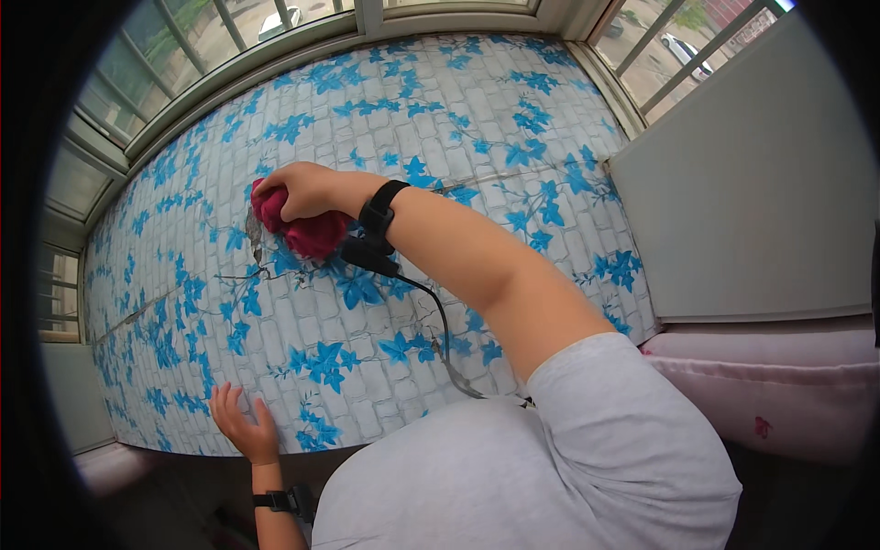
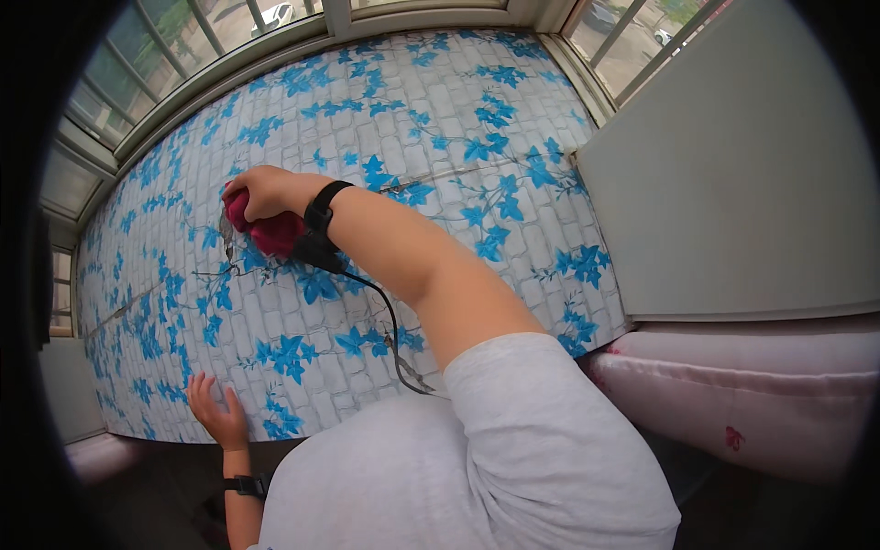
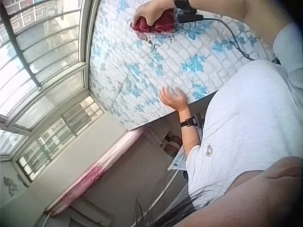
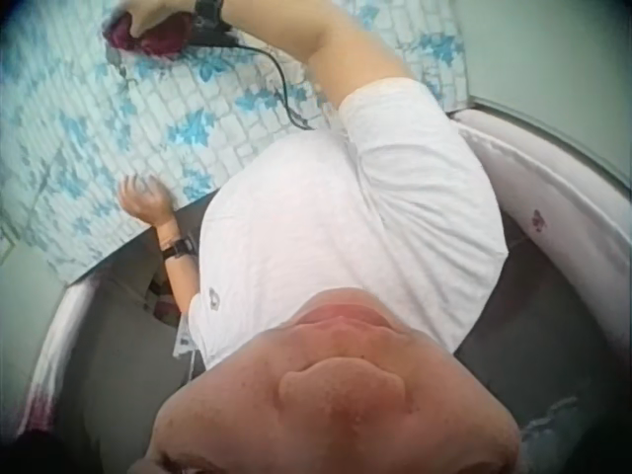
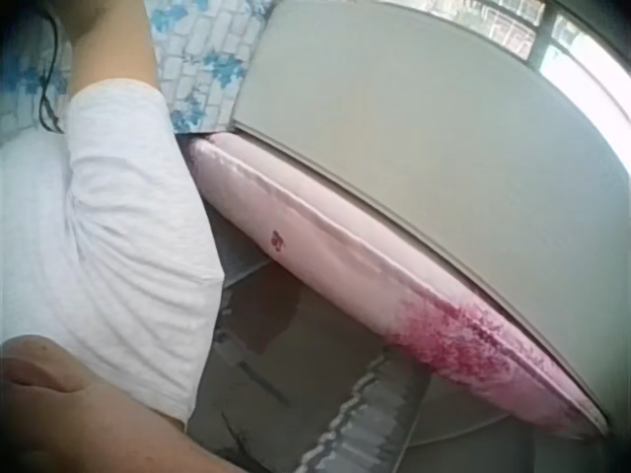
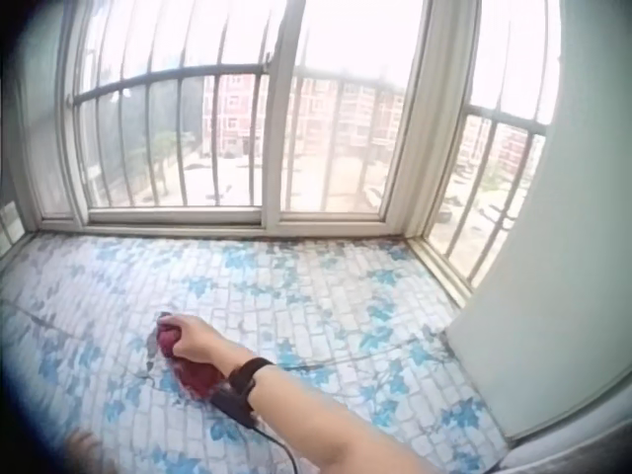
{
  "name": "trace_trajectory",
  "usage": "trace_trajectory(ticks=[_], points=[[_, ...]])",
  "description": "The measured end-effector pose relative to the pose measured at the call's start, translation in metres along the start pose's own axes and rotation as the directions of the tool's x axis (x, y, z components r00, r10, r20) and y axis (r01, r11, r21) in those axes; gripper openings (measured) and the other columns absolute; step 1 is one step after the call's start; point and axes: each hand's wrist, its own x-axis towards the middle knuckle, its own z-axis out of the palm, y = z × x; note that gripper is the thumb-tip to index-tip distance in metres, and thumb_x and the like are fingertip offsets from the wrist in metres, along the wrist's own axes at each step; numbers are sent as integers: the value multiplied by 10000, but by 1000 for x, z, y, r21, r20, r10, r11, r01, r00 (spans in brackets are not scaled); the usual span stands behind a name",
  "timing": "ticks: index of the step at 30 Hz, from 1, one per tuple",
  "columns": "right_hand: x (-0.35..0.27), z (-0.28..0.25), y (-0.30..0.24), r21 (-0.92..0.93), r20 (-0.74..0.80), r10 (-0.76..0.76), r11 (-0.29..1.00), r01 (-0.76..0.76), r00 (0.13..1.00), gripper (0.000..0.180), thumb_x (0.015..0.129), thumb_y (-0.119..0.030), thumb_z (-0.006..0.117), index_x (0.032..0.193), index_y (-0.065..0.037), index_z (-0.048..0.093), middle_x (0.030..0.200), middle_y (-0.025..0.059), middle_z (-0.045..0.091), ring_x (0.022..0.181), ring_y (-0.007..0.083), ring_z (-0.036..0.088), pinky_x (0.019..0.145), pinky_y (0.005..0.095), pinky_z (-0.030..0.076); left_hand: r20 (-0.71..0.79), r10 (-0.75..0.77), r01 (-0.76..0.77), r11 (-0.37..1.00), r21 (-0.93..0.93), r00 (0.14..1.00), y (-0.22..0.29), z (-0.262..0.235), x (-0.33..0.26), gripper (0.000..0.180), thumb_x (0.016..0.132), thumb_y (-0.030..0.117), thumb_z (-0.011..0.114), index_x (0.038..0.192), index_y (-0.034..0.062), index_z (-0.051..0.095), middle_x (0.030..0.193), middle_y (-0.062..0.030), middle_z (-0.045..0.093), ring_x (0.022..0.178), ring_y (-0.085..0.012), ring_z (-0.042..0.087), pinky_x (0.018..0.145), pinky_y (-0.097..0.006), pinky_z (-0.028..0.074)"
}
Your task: Cleaning and scraping a covered table surface using a pink cloth and a small metal scraping tool.
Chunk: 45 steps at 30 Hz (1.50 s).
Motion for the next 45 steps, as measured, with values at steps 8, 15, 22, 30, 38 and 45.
trace_trajectory(ticks=[8, 15, 22, 30, 38, 45], points=[[-111, -228, 59, -168, -672, 28, 968, -189, 740, 635, 711, -207, 730, 1335, -118, 660, 1273, 175, 692, 1167, 339, 659, 1019, 373, 520, -29, -169, 168, 985, -44, 985, 22, -5, -17, 337, 900, 103, 632, 1225, 32, 578, 1380, -170, 566, 1383, -416, 440, 1186, -563, 288], [-244, -282, 141, 393, -764, 619, 224, -892, -182, 806, 819, -400, 705, 1546, -198, 423, 1621, 237, 333, 1478, 420, 349, 1162, 546, 331, 105, -164, 172, 982, -78, 981, 36, -2, -19, 317, 914, 141, 615, 1207, 33, 561, 1353, -188, 551, 1332, -421, 457, 1135, -555, 316], [-225, -275, 177, 303, -792, 575, 78, -950, -205, 888, 831, -518, 645, 1590, -165, 350, 1632, 288, 247, 1535, 413, 217, 1202, 532, 237, 205, -197, 204, 979, -11, 959, 42, -6, -17, 339, 936, 112, 562, 1250, 1, 501, 1387, -231, 479, 1300, -410, 441, 1111, -533, 334], [-196, -344, 243, -35, -810, 565, 219, -975, 156, 842, 792, -533, 686, 1552, -272, 433, 1624, 167, 359, 1477, 361, 386, 1169, 502, 376, 282, -254, 254, 967, 38, 925, 45, -4, -9, 366, 938, 165, 546, 1254, -13, 494, 1395, -245, 473, 1306, -422, 434, 1112, -545, 325], [-176, -396, 310, -259, -823, 347, 473, -842, 449, 933, 705, -502, 738, 1542, -203, 451, 1584, 218, 412, 1429, 408, 442, 1161, 468, 402, 292, -160, 158, 987, 30, 943, 46, -7, -10, 473, 985, 223, 636, 1377, -8, 506, 1416, -259, 497, 1284, -469, 450, 1097, -612, 323], [-144, -412, 314, -244, -765, 487, 384, -890, 420, 929, 695, -520, 743, 1525, -201, 473, 1490, 218, 534, 1376, 400, 506, 1135, 468, 422, 357, -184, 193, 981, 12, 916, 45, -10, -6, 493, 970, 200, 631, 1379, -34, 489, 1434, -278, 462, 1294, -479, 433, 1094, -613, 318]])
